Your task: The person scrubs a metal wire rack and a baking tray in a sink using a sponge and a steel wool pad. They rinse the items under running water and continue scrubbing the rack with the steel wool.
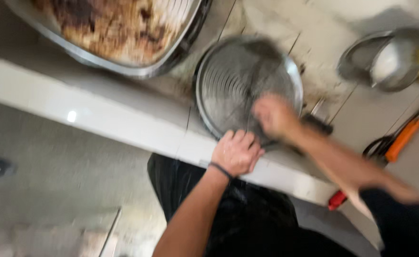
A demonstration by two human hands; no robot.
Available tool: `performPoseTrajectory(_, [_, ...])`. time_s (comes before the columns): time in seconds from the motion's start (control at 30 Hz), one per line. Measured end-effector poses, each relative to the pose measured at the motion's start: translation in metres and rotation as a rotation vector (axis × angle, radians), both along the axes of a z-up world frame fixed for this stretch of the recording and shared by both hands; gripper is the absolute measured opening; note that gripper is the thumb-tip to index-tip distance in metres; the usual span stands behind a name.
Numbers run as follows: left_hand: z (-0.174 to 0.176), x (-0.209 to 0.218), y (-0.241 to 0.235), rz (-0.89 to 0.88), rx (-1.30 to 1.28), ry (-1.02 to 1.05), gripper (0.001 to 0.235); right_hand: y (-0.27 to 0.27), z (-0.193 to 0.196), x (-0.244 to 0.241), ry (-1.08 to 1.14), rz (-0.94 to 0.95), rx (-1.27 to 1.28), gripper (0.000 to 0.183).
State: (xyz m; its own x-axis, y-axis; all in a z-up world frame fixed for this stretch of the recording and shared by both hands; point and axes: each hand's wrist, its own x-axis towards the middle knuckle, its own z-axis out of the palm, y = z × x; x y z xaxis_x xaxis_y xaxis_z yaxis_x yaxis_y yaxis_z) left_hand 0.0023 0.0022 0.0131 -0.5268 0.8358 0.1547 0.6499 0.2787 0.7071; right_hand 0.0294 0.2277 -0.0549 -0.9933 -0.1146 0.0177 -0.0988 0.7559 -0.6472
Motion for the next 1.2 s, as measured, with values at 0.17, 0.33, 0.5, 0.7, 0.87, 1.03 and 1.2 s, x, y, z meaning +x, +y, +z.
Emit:
performPoseTrajectory(0.17, [0.000,-0.004,0.002,-0.009,-0.006,-0.010,0.020,0.001,-0.039,-0.074,0.021,-0.466,0.026,0.009])
performPoseTrajectory(0.33, [-0.010,-0.014,0.016,0.000,0.021,0.039,0.020,0.004,-0.036,-0.059,-0.040,-0.085,0.200,0.009])
performPoseTrajectory(0.5, [-0.006,0.004,0.002,-0.001,-0.019,-0.005,0.022,0.006,-0.036,-0.058,-0.203,-0.301,0.214,0.004])
performPoseTrajectory(0.7, [-0.008,0.003,-0.002,0.030,0.032,0.020,0.023,-0.021,-0.015,-0.056,-0.369,-0.375,0.001,0.008])
performPoseTrajectory(0.87, [-0.011,-0.004,0.002,0.001,0.003,0.009,0.021,-0.037,-0.009,-0.040,-0.013,-0.233,0.065,0.005])
performPoseTrajectory(1.03, [-0.012,0.004,-0.003,0.020,0.027,0.016,0.019,-0.018,-0.039,-0.066,-0.290,-0.518,0.135,0.006])
performPoseTrajectory(1.2, [-0.006,-0.010,0.002,0.010,0.027,0.018,0.019,-0.026,-0.021,-0.050,-0.036,-0.340,0.024,0.011])
